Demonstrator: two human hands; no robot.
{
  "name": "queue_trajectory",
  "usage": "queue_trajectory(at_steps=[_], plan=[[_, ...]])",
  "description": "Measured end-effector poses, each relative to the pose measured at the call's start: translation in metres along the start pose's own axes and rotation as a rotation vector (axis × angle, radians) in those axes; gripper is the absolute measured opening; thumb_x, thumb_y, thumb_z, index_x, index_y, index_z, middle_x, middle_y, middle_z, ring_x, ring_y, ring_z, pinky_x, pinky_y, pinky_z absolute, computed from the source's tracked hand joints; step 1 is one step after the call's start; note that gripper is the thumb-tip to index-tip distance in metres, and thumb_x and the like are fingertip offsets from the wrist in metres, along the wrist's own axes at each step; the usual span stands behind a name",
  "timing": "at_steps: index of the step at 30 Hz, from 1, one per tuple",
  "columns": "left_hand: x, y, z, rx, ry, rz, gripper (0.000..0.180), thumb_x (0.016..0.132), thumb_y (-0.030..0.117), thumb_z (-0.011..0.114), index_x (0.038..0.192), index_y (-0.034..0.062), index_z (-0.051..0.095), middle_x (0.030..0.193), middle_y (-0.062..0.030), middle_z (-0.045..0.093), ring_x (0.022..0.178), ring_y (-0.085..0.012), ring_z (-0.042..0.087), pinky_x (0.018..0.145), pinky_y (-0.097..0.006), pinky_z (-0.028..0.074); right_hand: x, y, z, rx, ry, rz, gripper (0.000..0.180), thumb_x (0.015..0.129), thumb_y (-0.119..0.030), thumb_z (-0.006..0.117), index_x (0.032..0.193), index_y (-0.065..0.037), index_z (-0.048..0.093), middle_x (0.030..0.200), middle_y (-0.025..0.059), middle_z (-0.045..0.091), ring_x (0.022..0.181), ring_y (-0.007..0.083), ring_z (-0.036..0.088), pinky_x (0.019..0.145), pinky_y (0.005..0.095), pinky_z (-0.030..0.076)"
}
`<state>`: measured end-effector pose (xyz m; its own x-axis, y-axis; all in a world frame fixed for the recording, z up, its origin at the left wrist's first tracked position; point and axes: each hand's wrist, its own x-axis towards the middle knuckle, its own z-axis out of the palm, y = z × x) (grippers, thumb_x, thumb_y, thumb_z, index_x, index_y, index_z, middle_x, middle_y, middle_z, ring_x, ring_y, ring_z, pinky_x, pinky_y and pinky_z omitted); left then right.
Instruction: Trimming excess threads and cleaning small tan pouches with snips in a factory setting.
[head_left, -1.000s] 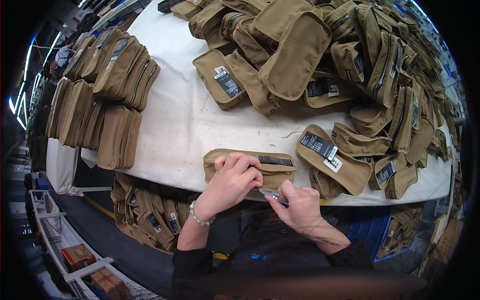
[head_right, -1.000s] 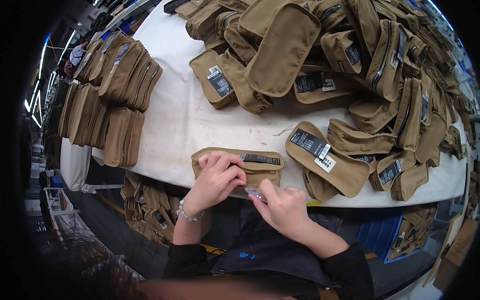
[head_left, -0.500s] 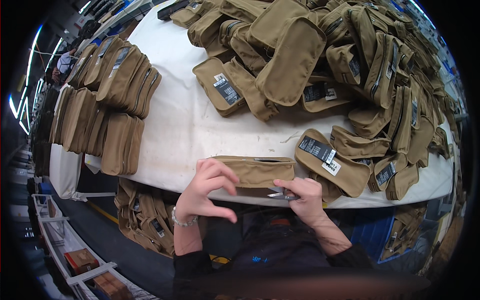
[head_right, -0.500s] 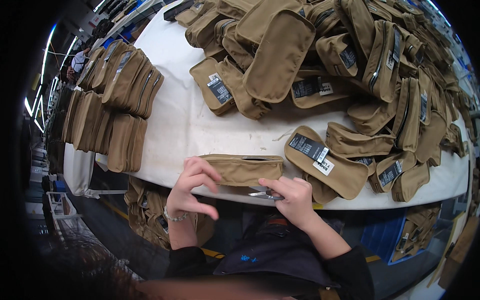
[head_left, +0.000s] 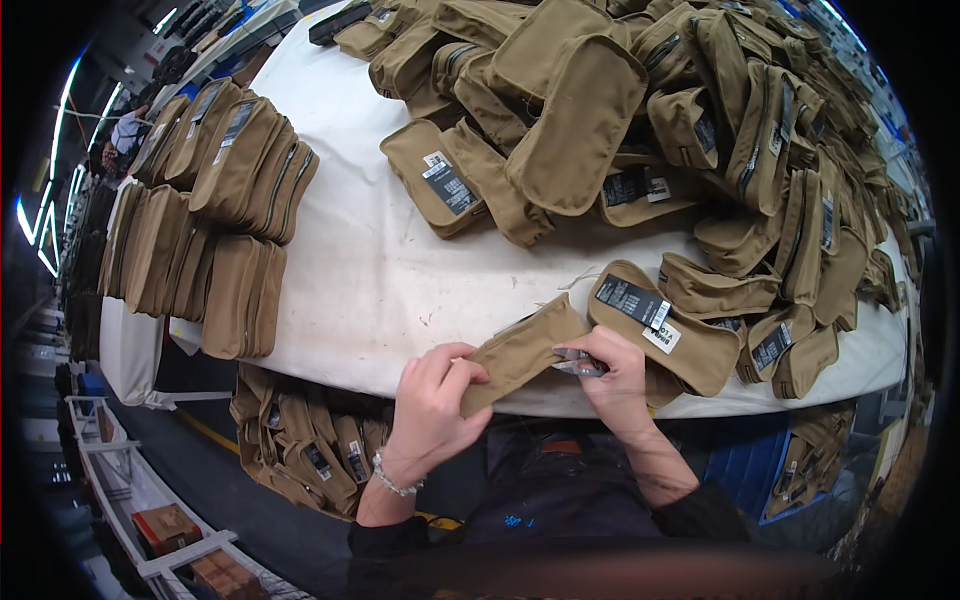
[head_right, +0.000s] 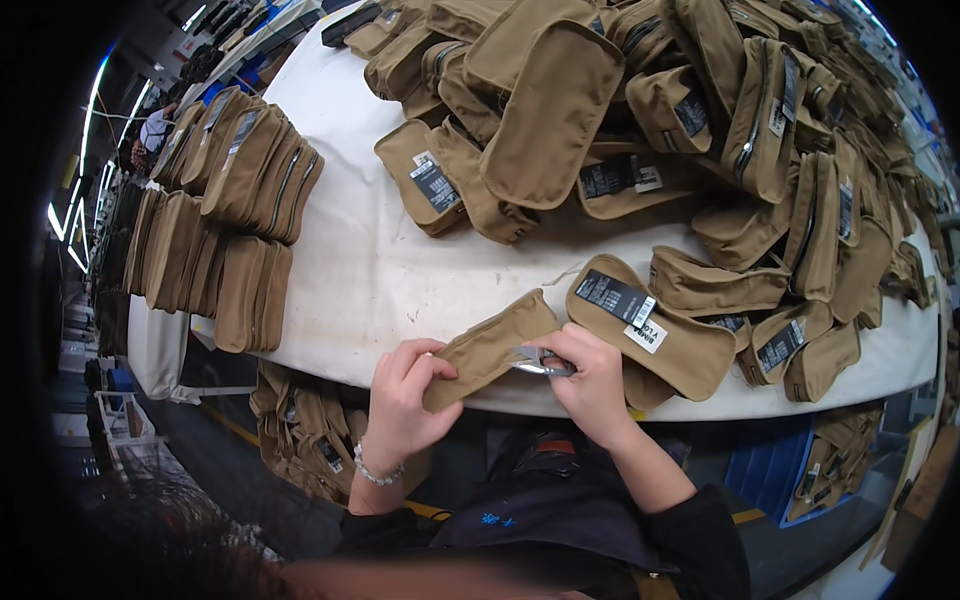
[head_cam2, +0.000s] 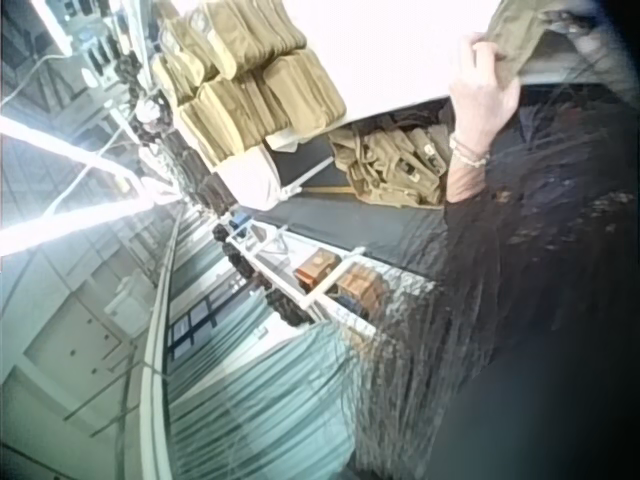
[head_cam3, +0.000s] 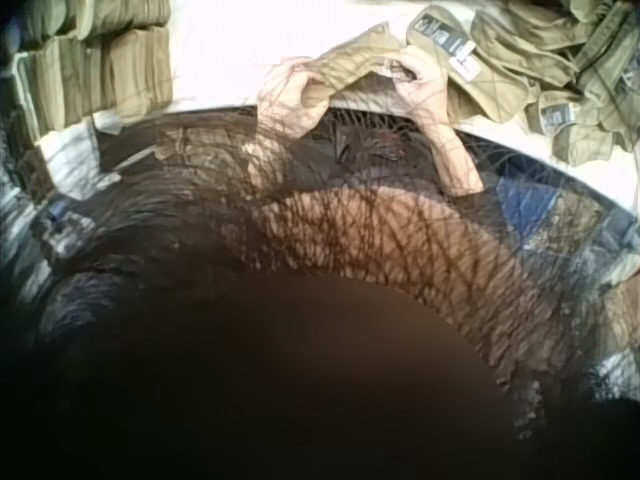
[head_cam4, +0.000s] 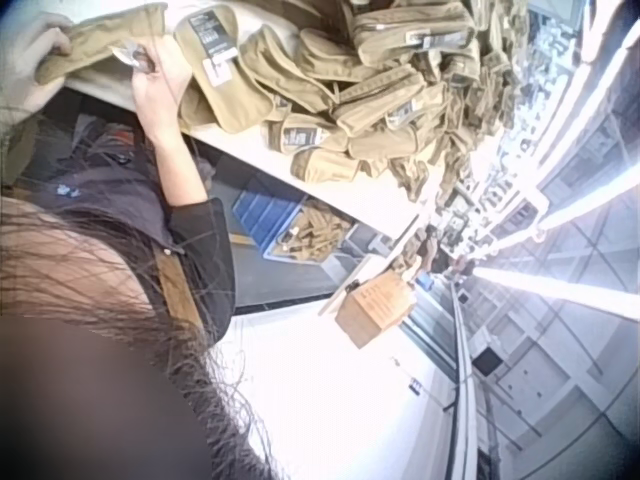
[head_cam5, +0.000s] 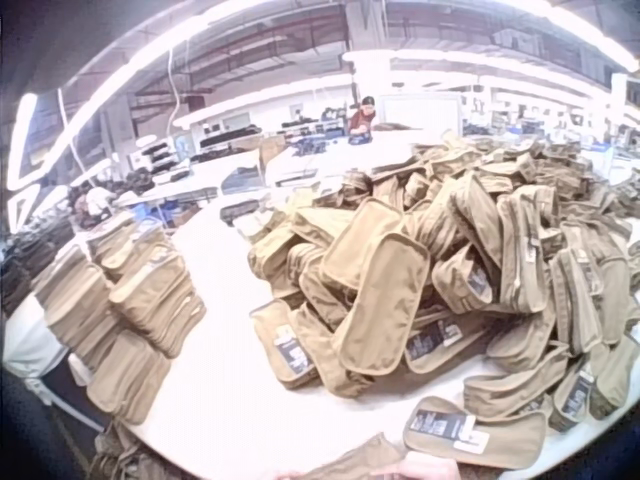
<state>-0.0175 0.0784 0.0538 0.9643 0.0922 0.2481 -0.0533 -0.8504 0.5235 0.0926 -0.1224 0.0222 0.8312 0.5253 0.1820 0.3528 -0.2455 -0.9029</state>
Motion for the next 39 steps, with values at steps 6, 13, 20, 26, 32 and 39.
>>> queue_trajectory(at_steps=[6,13,20,26,32,39], plan=[[-0.005,0.017,0.013,0.011,0.090,-0.016,0.033,0.065,0.029,0.083,0.083,0.0104,0.062,0.111,-0.0084,0.060,0.100,-0.0279,0.054,0.085,-0.039,0.039,0.007,-0.001,0.007,-0.053,0.068,0.017,0.018,0.071,0.012,0.057,0.084,0.001,0.066,0.073,0.0075,0.059,0.063,0.0157,0.054,0.059,0.0264,0.041],[-0.012,0.026,0.016,0.071,0.121,-0.040,0.022,0.069,0.022,0.078,0.076,0.0105,0.062,0.089,-0.0005,0.057,0.085,-0.0214,0.052,0.075,-0.036,0.037,0.001,0.014,0.010,-0.081,0.060,-0.065,0.024,0.072,0.011,0.058,0.090,0.000,0.068,0.071,0.0057,0.056,0.064,0.0133,0.053,0.060,0.0234,0.039],[-0.024,0.033,0.028,0.224,0.181,0.059,0.009,0.078,0.011,0.065,0.075,0.0061,0.059,0.077,-0.0049,0.051,0.074,-0.0204,0.050,0.067,-0.033,0.039,-0.010,0.047,0.027,-0.073,0.208,-0.286,0.043,0.062,0.017,0.053,0.096,-0.003,0.070,0.065,0.0037,0.048,0.055,0.0129,0.044,0.052,0.0245,0.032],[-0.024,0.037,0.030,0.202,0.174,0.027,0.008,0.078,0.010,0.066,0.075,0.0061,0.059,0.077,-0.0043,0.051,0.074,-0.0205,0.050,0.067,-0.032,0.039,-0.009,0.049,0.025,0.007,0.204,-0.287,0.042,0.066,0.018,0.053,0.099,-0.002,0.070,0.068,0.0016,0.052,0.057,0.0102,0.045,0.053,0.0227,0.033],[-0.020,0.050,0.031,0.256,0.273,-0.073,0.009,0.077,0.011,0.068,0.076,0.0066,0.060,0.076,-0.0043,0.052,0.074,-0.0207,0.052,0.068,-0.033,0.040,-0.010,0.055,0.028,0.292,0.106,-0.114,0.037,0.076,0.014,0.054,0.110,0.002,0.064,0.095,0.0051,0.063,0.082,0.0094,0.057,0.075,0.0209,0.044],[-0.022,0.071,0.045,0.186,0.314,-0.183,0.010,0.079,0.012,0.068,0.078,0.0054,0.061,0.078,-0.0055,0.054,0.076,-0.0229,0.054,0.070,-0.035,0.041,-0.011,0.050,0.022,0.509,0.041,0.035,0.017,0.091,0.001,0.055,0.105,0.002,0.063,0.092,0.0030,0.061,0.075,0.0064,0.052,0.068,0.0201,0.041]])
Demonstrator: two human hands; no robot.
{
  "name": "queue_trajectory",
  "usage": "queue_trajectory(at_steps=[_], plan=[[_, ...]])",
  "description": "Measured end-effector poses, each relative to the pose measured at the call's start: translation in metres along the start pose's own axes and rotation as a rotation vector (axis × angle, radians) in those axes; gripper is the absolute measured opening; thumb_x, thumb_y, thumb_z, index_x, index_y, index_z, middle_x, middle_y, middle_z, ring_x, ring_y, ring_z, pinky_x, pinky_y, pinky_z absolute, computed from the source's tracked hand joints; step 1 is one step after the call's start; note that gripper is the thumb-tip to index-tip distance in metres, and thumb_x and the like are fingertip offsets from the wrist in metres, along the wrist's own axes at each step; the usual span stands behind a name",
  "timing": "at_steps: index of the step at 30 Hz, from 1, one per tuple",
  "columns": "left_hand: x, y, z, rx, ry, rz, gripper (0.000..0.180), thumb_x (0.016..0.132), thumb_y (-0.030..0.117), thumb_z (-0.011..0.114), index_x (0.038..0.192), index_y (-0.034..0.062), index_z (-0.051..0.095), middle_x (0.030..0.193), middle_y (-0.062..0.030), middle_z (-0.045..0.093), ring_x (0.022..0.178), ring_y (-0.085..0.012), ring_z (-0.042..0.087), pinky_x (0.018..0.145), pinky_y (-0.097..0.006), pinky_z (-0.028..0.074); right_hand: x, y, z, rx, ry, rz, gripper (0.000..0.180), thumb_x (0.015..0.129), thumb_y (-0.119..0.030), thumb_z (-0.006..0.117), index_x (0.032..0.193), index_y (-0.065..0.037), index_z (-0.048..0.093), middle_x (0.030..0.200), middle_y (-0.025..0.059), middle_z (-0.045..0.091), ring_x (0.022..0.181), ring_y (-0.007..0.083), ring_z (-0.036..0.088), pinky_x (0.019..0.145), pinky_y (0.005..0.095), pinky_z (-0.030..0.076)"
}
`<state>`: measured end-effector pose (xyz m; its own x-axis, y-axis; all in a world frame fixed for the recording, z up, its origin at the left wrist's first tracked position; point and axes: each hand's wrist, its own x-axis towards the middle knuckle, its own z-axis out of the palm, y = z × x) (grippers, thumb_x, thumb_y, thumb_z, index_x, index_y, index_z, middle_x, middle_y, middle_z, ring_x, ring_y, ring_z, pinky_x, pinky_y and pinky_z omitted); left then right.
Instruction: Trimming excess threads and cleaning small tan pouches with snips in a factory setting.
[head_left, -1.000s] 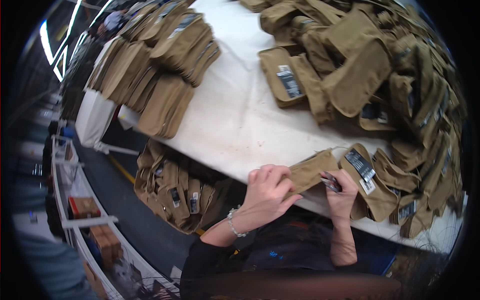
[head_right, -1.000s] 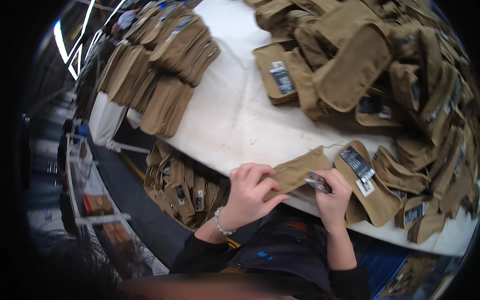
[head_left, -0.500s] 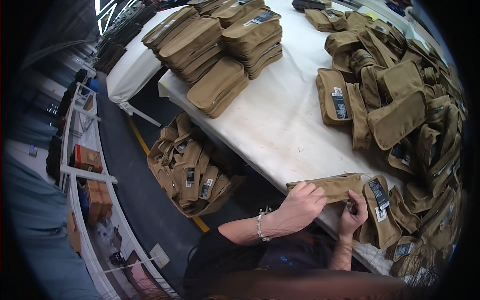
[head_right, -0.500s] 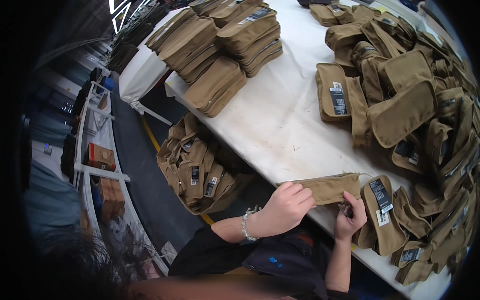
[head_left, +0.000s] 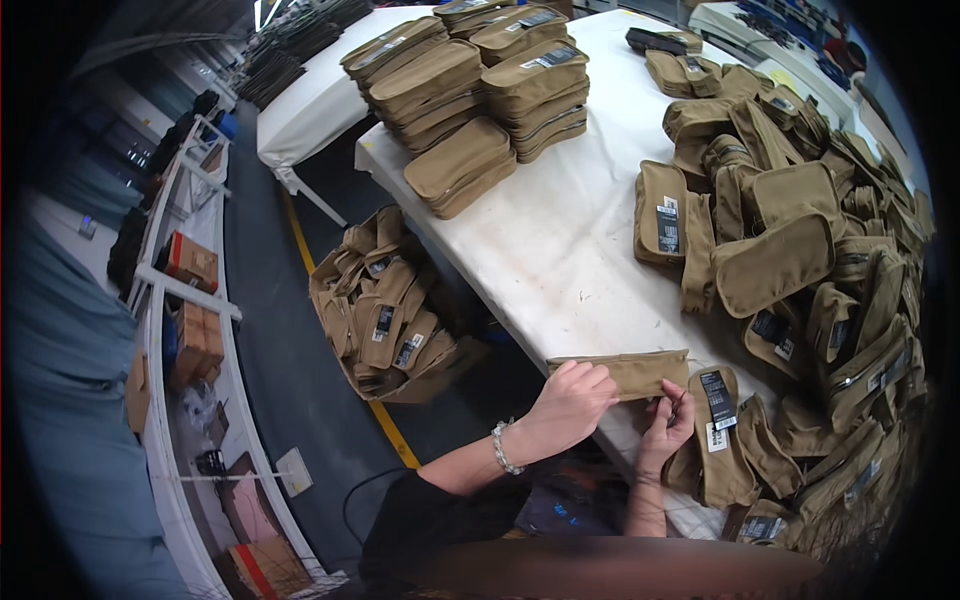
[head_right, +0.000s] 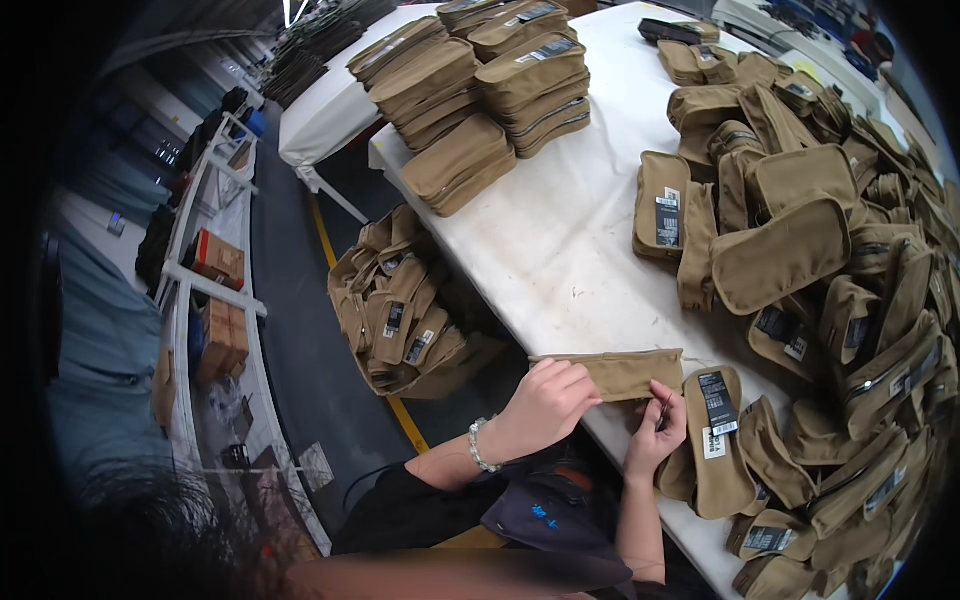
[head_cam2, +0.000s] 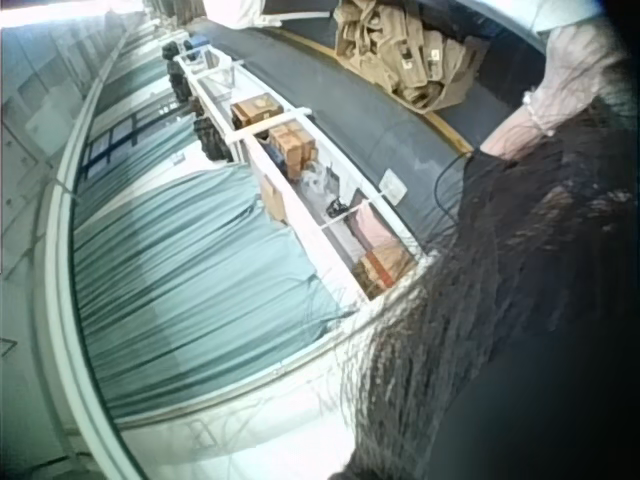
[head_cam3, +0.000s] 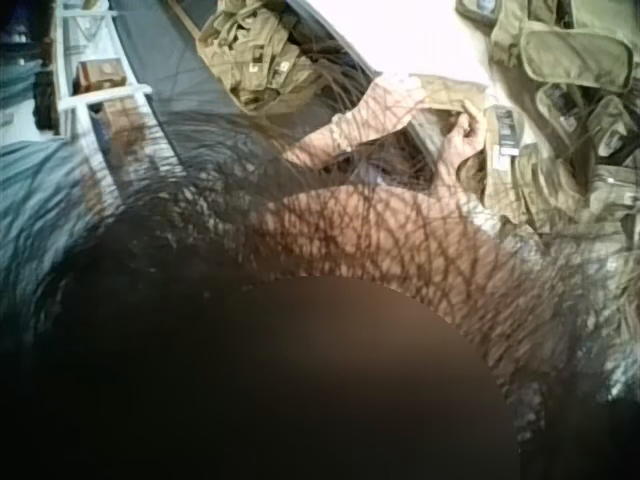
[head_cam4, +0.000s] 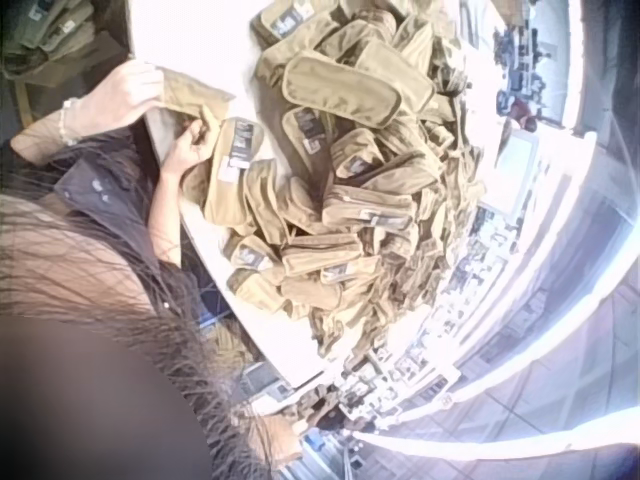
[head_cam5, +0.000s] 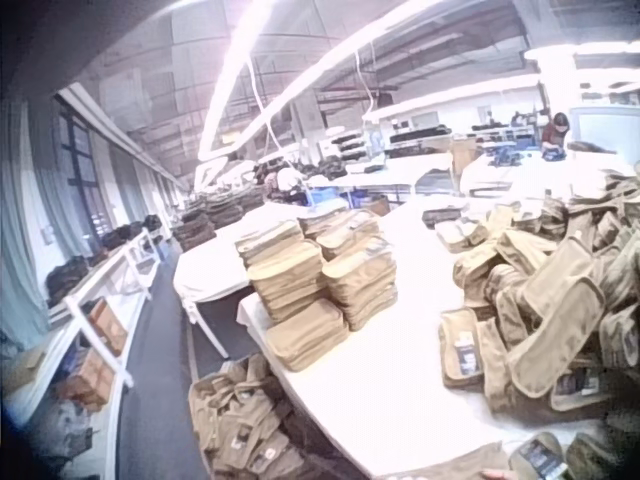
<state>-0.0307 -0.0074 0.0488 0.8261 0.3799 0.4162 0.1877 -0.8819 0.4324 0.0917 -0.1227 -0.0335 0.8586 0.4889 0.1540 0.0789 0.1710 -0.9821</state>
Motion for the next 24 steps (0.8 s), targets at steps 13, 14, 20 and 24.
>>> queue_trajectory(at_steps=[13,14,20,24], plan=[[0.003,-0.009,-0.021,0.024,-0.113,-0.026,0.010,0.079,0.011,0.068,0.086,0.0059,0.064,0.082,-0.0043,0.057,0.083,-0.0218,0.057,0.077,-0.034,0.043,0.003,0.001,0.008,-0.027,-0.032,0.025,0.025,0.082,0.001,0.068,0.104,-0.003,0.056,0.097,0.0032,0.055,0.085,0.0086,0.055,0.073,0.0203,0.045],[0.006,-0.011,-0.024,0.036,-0.148,-0.019,0.010,0.079,0.010,0.068,0.087,0.0063,0.065,0.082,-0.0037,0.057,0.082,-0.0212,0.057,0.076,-0.033,0.043,0.003,0.000,0.006,-0.002,-0.031,0.078,0.026,0.082,0.002,0.068,0.104,-0.003,0.055,0.097,0.0033,0.055,0.085,0.0085,0.056,0.073,0.0199,0.045],[0.020,-0.034,-0.024,0.366,-0.291,0.296,0.010,0.077,0.013,0.067,0.086,0.0112,0.063,0.076,-0.0012,0.049,0.075,-0.0175,0.053,0.070,-0.030,0.040,0.005,-0.012,0.003,-0.057,0.007,0.088,0.024,0.081,0.004,0.066,0.101,-0.002,0.055,0.092,0.0027,0.055,0.080,0.0073,0.056,0.072,0.0198,0.046],[0.034,-0.056,-0.018,-0.110,-0.300,0.295,0.009,0.079,0.012,0.066,0.086,0.0116,0.061,0.083,0.0004,0.056,0.083,-0.0181,0.054,0.076,-0.032,0.038,0.005,-0.008,-0.002,-0.055,-0.042,0.085,0.020,0.079,0.004,0.065,0.093,-0.003,0.053,0.086,0.0012,0.054,0.076,0.0058,0.054,0.068,0.0203,0.044]])
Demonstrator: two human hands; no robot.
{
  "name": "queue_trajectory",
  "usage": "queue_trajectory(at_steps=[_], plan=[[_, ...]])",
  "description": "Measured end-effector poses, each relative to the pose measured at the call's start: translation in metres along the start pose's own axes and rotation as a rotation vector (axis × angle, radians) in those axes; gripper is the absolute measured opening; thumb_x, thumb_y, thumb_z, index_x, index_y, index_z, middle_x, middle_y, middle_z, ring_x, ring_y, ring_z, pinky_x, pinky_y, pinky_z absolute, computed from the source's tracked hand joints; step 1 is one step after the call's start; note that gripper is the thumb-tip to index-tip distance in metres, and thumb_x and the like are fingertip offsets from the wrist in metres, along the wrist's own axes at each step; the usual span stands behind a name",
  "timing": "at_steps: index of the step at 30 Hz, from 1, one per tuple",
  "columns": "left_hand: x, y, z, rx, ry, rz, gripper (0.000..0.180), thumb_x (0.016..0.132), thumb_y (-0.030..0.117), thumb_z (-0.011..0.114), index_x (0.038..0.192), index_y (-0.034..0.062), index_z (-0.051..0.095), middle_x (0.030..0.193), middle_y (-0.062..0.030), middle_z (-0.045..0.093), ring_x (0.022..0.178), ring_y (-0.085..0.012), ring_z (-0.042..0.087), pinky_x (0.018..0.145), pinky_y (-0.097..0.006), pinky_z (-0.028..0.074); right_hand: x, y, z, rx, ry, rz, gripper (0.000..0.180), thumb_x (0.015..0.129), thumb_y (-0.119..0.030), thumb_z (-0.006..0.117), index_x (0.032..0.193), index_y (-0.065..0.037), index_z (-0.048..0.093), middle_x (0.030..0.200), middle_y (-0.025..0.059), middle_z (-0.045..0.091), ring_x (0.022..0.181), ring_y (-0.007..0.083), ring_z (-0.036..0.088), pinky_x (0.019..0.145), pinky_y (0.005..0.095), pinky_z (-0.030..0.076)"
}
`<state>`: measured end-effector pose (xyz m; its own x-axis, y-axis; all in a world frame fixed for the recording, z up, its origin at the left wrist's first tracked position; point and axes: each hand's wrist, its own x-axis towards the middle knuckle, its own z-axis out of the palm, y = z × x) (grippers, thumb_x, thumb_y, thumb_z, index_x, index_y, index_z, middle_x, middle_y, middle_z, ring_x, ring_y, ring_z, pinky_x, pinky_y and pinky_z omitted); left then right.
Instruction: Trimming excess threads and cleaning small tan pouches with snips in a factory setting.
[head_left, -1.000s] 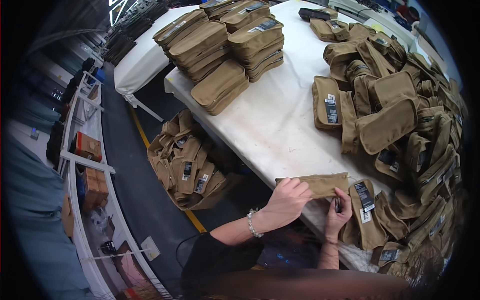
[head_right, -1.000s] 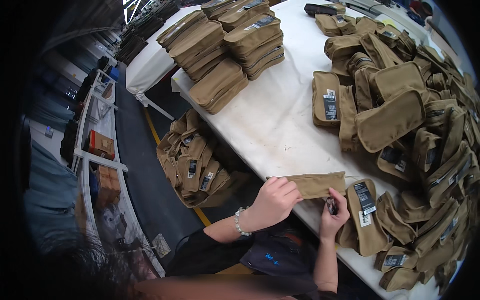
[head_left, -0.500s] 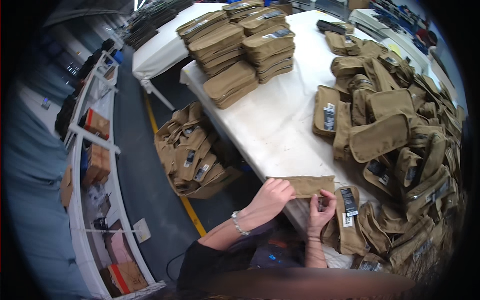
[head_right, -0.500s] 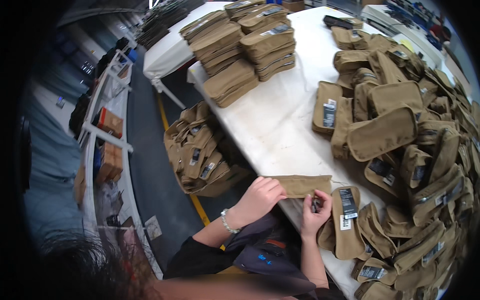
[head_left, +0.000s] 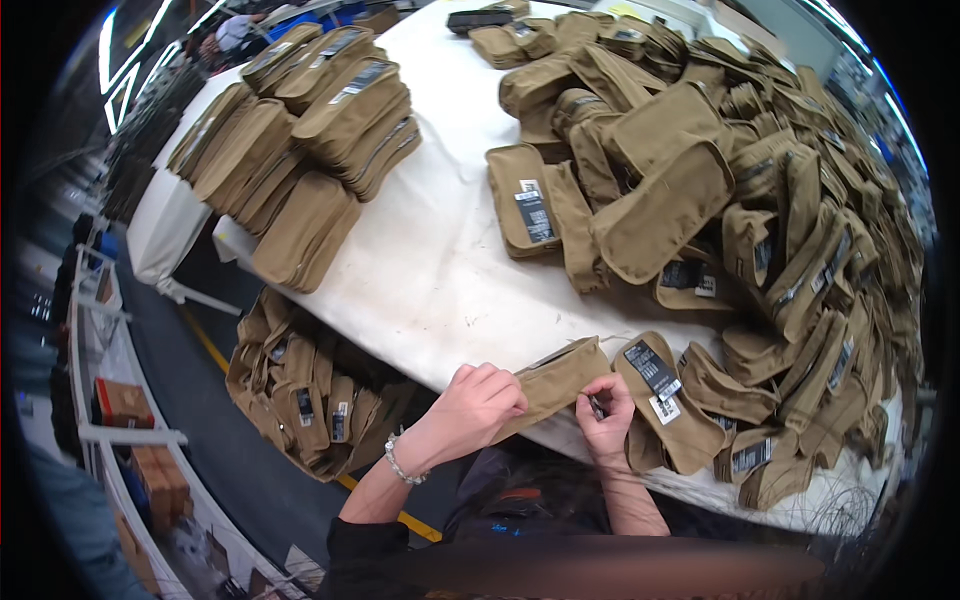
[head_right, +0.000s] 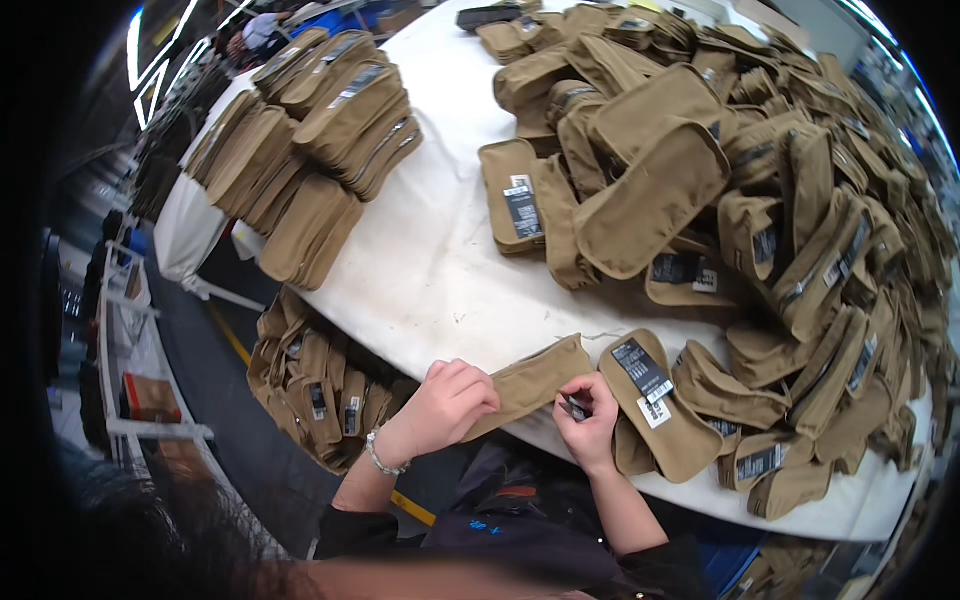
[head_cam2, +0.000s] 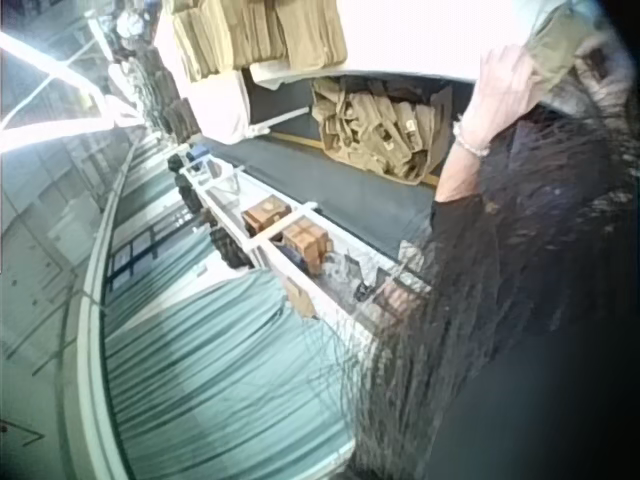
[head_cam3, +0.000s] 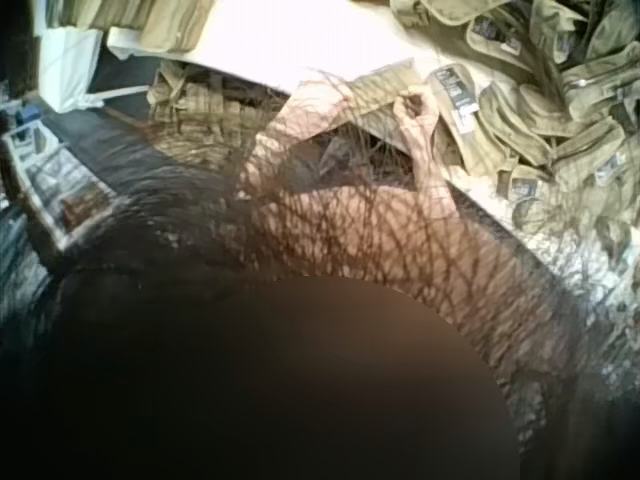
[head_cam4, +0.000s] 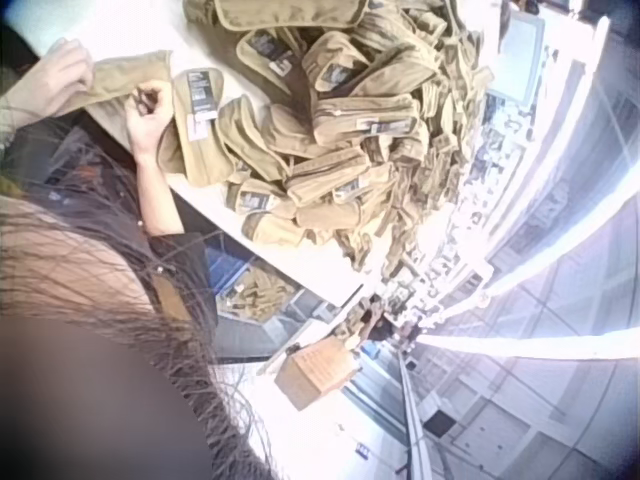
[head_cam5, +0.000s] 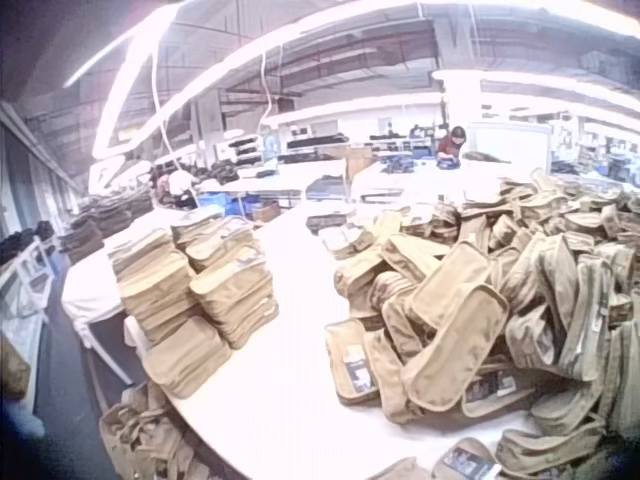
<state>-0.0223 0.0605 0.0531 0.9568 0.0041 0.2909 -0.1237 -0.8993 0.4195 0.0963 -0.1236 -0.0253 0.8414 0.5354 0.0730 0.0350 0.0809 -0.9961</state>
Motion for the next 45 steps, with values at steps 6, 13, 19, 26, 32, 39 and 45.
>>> queue_trajectory(at_steps=[6,13,19,26,32,39,45], plan=[[-0.002,0.014,0.006,-0.190,0.036,-0.068,0.008,0.082,0.006,0.063,0.086,0.0106,0.059,0.090,0.0010,0.062,0.089,-0.0190,0.056,0.081,-0.033,0.036,0.006,-0.004,-0.003,0.119,-0.081,0.077,0.019,0.078,0.006,0.061,0.088,-0.005,0.050,0.080,-0.0010,0.052,0.075,0.0050,0.052,0.069,0.0189,0.042],[-0.012,0.033,0.010,-0.382,-0.014,-0.222,0.002,0.087,0.005,0.059,0.087,0.0060,0.060,0.086,-0.0036,0.063,0.078,-0.0216,0.060,0.075,-0.032,0.038,0.007,-0.010,-0.001,0.096,-0.171,0.086,0.018,0.081,0.001,0.065,0.091,-0.005,0.051,0.083,-0.0005,0.051,0.075,0.0053,0.050,0.071,0.0204,0.042],[-0.014,0.038,0.018,-0.394,0.023,-0.325,0.002,0.086,0.004,0.058,0.086,0.0046,0.060,0.083,-0.0049,0.063,0.074,-0.0227,0.058,0.073,-0.032,0.038,-0.022,-0.047,-0.012,-0.200,-0.221,0.151,0.032,0.085,-0.010,0.070,0.116,-0.005,0.059,0.090,0.0088,0.062,0.072,0.0096,0.058,0.068,0.0279,0.049],[-0.012,0.038,0.021,-0.439,0.082,-0.378,0.004,0.089,0.009,0.059,0.086,0.0070,0.058,0.077,-0.0046,0.060,0.069,-0.0234,0.056,0.070,-0.034,0.036,-0.053,-0.043,-0.011,-0.784,-0.131,-0.338,0.037,0.077,-0.020,0.077,0.113,-0.015,0.070,0.069,0.0029,0.050,0.050,0.0189,0.050,0.048,0.0303,0.041],[-0.014,0.040,0.025,-0.425,0.093,-0.355,0.004,0.089,0.008,0.059,0.085,0.0059,0.058,0.078,-0.0049,0.060,0.070,-0.0238,0.056,0.070,-0.034,0.035,-0.045,-0.037,-0.008,-0.825,-0.106,-0.474,0.034,0.075,-0.020,0.078,0.107,-0.011,0.071,0.063,0.0005,0.047,0.045,0.0169,0.044,0.044,0.0287,0.036],[-0.015,0.044,0.027,-0.444,0.082,-0.362,0.005,0.087,0.005,0.059,0.083,0.0052,0.058,0.077,-0.0042,0.061,0.071,-0.0209,0.054,0.071,-0.032,0.036,-0.045,-0.019,-0.007,-0.748,-0.094,-0.499,0.026,0.076,-0.016,0.078,0.099,-0.007,0.071,0.063,0.0019,0.053,0.044,0.0176,0.047,0.043,0.0291,0.037],[-0.025,0.043,0.037,-0.543,0.105,-0.442,0.006,0.091,0.002,0.055,0.086,0.0045,0.056,0.079,-0.0039,0.062,0.074,-0.0177,0.050,0.076,-0.030,0.038,-0.052,-0.006,-0.013,-0.537,-0.026,-0.348,0.028,0.079,-0.009,0.075,0.106,-0.003,0.067,0.074,0.0081,0.060,0.057,0.0184,0.058,0.049,0.0288,0.042]])
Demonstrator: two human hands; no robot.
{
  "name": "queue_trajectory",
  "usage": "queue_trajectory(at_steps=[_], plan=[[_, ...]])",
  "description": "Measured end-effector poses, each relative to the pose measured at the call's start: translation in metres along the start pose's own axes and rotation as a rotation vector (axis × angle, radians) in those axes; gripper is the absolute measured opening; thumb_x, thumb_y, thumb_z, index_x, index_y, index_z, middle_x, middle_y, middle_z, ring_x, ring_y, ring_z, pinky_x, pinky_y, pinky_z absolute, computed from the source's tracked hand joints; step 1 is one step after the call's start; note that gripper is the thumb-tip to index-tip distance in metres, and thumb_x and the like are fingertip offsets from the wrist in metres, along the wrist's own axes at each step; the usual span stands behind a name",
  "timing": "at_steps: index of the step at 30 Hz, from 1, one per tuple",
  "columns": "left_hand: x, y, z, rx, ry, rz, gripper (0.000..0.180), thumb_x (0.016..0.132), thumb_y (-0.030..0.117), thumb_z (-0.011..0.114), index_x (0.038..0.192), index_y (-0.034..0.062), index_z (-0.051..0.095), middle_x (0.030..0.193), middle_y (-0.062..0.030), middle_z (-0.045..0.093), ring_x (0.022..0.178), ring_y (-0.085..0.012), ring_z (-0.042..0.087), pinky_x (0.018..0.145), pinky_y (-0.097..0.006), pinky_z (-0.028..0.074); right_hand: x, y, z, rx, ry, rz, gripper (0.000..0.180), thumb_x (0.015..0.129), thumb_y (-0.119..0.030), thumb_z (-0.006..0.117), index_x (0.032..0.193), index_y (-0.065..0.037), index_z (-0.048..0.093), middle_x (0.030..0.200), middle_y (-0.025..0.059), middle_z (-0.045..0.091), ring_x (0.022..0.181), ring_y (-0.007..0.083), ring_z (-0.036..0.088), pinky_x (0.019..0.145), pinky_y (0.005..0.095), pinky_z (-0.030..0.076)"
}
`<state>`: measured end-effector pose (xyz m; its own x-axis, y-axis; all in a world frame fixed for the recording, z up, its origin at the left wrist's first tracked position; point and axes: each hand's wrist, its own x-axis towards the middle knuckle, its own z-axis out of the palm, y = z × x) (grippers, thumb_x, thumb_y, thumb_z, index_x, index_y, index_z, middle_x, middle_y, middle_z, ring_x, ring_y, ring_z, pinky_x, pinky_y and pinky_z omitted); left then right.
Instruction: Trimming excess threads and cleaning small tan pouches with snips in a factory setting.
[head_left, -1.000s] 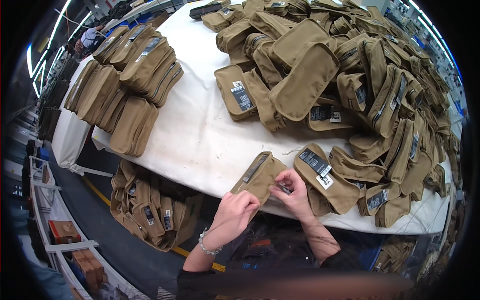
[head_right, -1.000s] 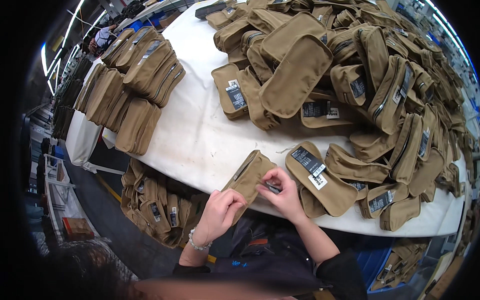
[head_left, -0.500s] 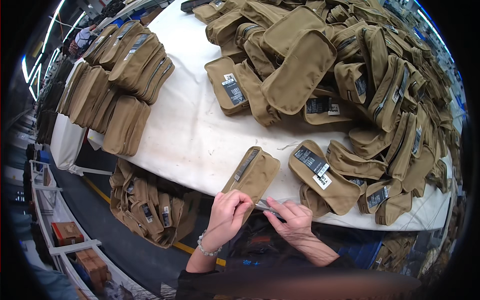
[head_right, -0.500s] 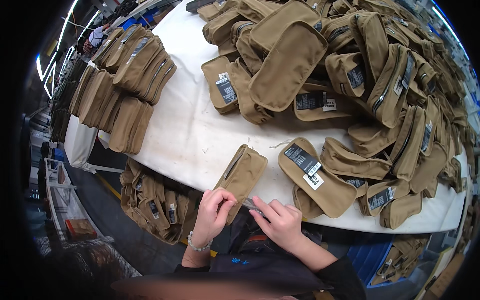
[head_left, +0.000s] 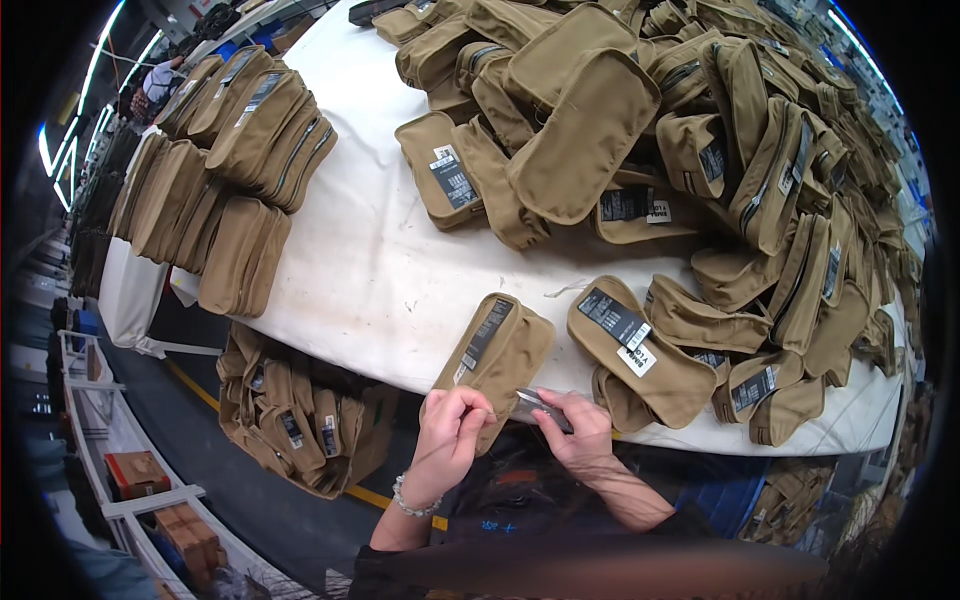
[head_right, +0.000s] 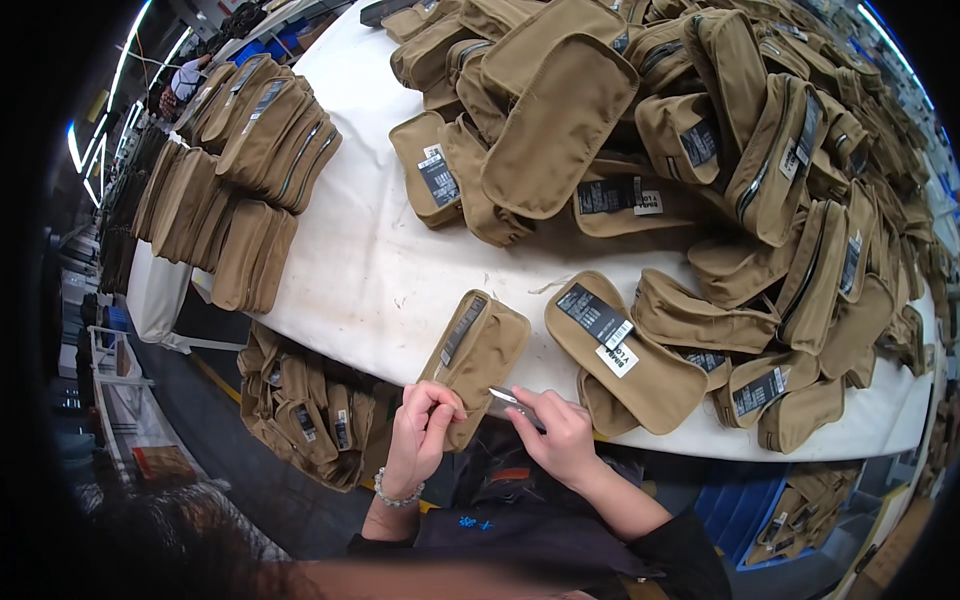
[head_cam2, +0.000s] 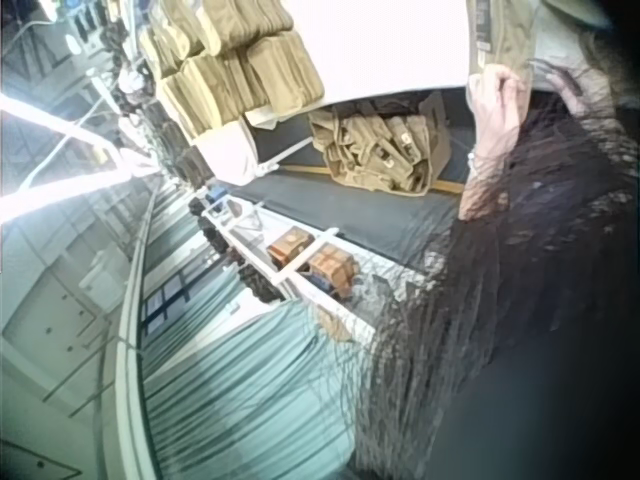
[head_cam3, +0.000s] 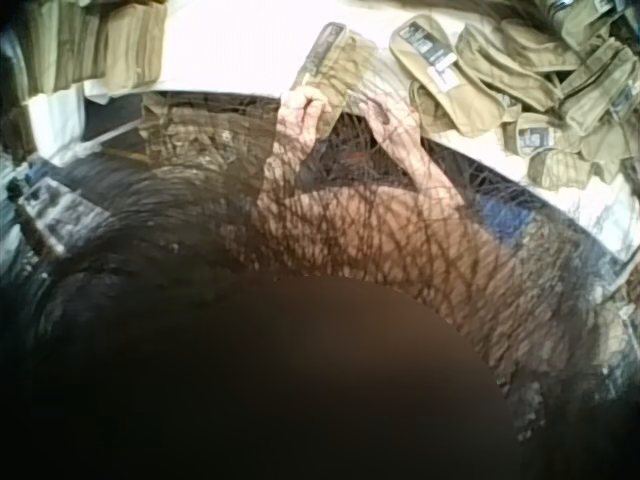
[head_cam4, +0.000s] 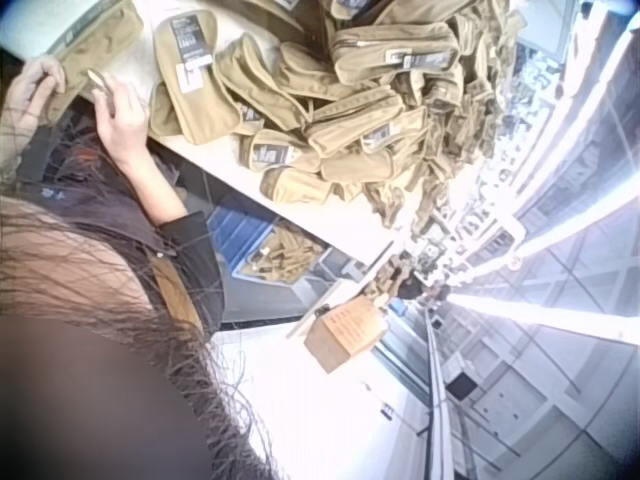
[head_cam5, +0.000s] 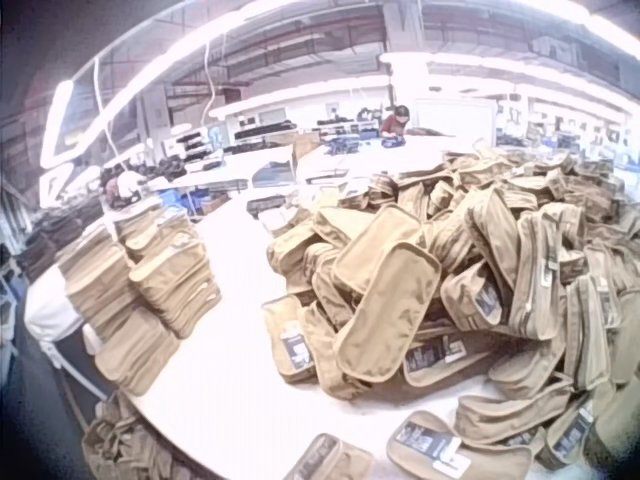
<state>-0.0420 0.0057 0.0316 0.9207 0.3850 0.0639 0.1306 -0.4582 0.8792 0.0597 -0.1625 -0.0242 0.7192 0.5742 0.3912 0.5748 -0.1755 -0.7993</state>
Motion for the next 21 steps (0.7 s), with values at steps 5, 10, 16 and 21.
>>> queue_trajectory(at_steps=[5,10,16,21], plan=[[-0.002,-0.005,0.003,-0.050,-0.044,0.065,0.006,0.093,0.006,0.051,0.092,0.0103,0.055,0.088,0.0012,0.064,0.085,-0.0149,0.053,0.086,-0.032,0.030,-0.007,-0.004,0.001,0.545,0.023,0.402,0.032,0.085,-0.007,0.071,0.113,-0.001,0.055,0.079,0.0038,0.055,0.065,0.0083,0.051,0.056,0.0218,0.038],[0.001,-0.019,0.006,-0.147,-0.306,0.131,0.007,0.094,0.004,0.046,0.094,0.0083,0.051,0.091,-0.0015,0.062,0.089,-0.0147,0.056,0.092,-0.031,0.026,0.007,-0.004,0.021,0.719,0.094,0.552,0.033,0.087,-0.011,0.070,0.091,-0.006,0.038,0.075,-0.0027,0.040,0.065,0.0040,0.037,0.058,0.0209,0.032],[0.001,-0.012,0.005,0.068,-0.406,0.206,0.008,0.094,0.015,0.054,0.090,0.0106,0.059,0.100,-0.0001,0.062,0.103,-0.0149,0.054,0.096,-0.036,0.025,0.018,0.000,0.014,0.390,-0.017,0.436,0.040,0.085,-0.020,0.074,0.094,-0.003,0.039,0.077,0.0043,0.051,0.059,0.0077,0.044,0.053,0.0248,0.038],[-0.012,0.011,0.012,0.536,-0.610,0.391,0.040,0.083,0.047,0.066,0.072,0.0085,0.068,0.110,-0.0019,0.064,0.132,-0.0195,0.041,0.109,-0.050,0.021,0.027,0.002,0.014,0.405,-0.025,0.464,0.039,0.086,-0.018,0.073,0.094,-0.003,0.038,0.076,0.0059,0.054,0.056,0.0070,0.048,0.051,0.0226,0.039]])
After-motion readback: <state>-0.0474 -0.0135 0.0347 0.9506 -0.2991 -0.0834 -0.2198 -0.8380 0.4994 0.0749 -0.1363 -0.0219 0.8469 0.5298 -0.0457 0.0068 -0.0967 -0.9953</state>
